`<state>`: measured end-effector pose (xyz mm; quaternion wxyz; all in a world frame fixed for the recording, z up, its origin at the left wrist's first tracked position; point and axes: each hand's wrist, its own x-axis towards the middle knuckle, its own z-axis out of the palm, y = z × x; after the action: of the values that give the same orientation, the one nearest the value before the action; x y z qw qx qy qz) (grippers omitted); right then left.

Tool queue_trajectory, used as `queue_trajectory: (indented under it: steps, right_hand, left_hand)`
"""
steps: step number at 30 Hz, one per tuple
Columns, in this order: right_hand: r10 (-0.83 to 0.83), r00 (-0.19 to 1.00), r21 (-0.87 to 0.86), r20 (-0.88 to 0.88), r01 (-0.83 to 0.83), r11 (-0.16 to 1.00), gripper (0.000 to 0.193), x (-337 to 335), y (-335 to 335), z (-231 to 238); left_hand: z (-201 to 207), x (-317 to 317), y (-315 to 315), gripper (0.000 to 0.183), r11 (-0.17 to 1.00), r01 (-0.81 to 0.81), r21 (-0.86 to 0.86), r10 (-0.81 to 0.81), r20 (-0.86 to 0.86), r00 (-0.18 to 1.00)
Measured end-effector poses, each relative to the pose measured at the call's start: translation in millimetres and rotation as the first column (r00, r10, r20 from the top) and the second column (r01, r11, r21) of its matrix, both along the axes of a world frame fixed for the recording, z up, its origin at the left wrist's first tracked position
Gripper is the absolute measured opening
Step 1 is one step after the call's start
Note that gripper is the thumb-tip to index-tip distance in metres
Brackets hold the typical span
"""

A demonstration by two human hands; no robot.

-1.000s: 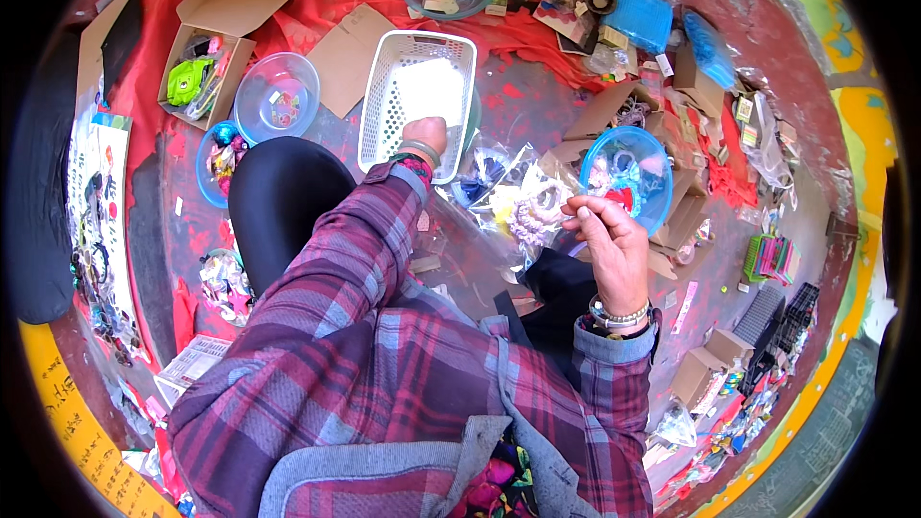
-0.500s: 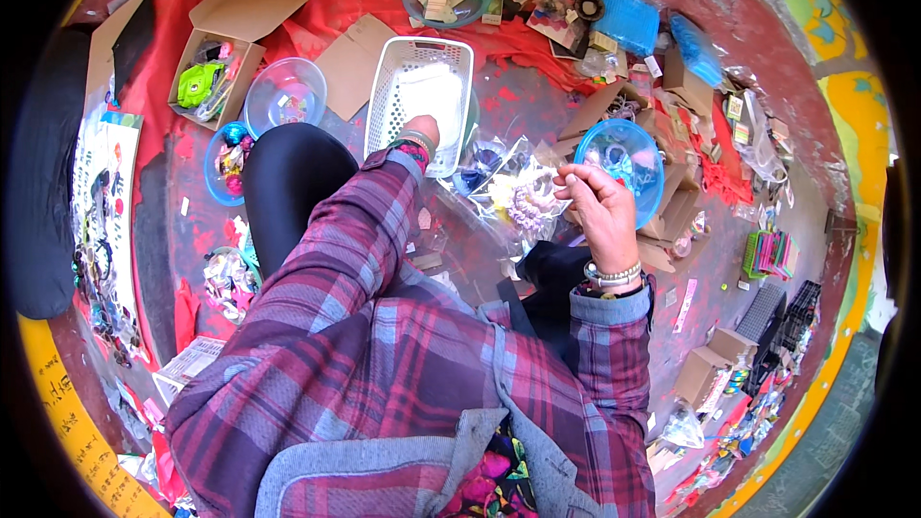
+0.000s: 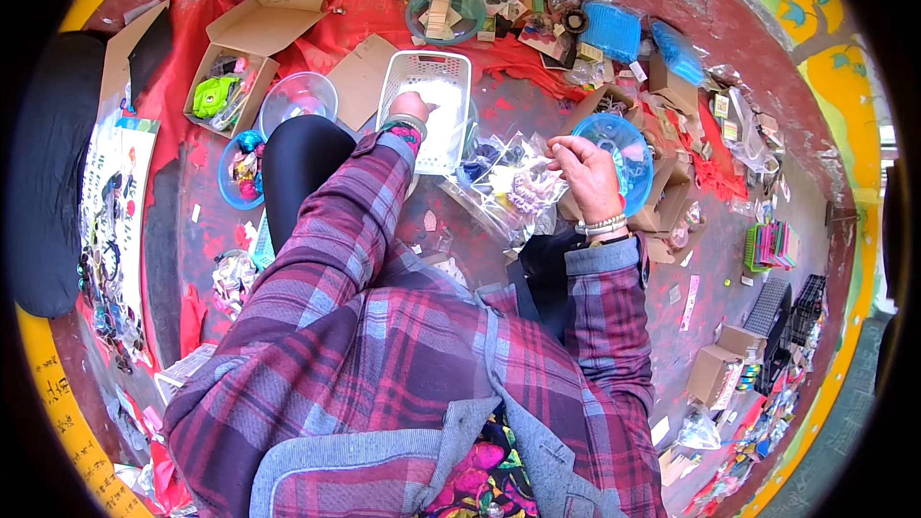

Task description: The person sits on the floor and sorts small colorful craft items, such as beads and plastic shapes, from a blue bowl into a clear plastic bag. They handle the items one by one, picking them up and placing them into the bag.

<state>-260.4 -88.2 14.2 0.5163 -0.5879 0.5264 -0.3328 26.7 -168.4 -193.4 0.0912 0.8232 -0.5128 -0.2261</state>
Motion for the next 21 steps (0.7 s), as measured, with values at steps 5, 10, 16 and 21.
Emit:
queue_trajectory:
  steps: [5, 10, 16, 21]
  right_hand:
    - [0.0, 1.0, 0.006, 0.014, 0.0, 1.0, 0.018, 0.2, -0.2, -3.3]
    - [-0.004, 0.999, -0.006, -0.033, 0.004, 1.0, 0.018, -1.5, -3.0, -8.5]
    - [0.034, 0.999, -0.038, 0.009, -0.033, 0.999, 0.02, 2.9, -4.5, -18.9]
    - [0.073, 0.98, 0.234, 0.186, -0.117, 0.965, 0.04, 2.7, -3.1, -8.2]
  left_hand:
    - [22.9, 14.3, -5.7, 0.042, 0.997, -0.052, -0.052, 0.054, 0.027, 0.998]
    - [77.8, 10.8, -10.2, 0.022, 0.947, -0.087, -0.308, 0.089, -0.01, 0.996]
    - [141.1, 14.8, 8.1, 0.02, 0.877, 0.038, -0.478, -0.04, 0.007, 0.999]
    - [192.0, -9.1, 43.8, 0.018, 0.71, 0.333, -0.62, -0.282, 0.183, 0.942]
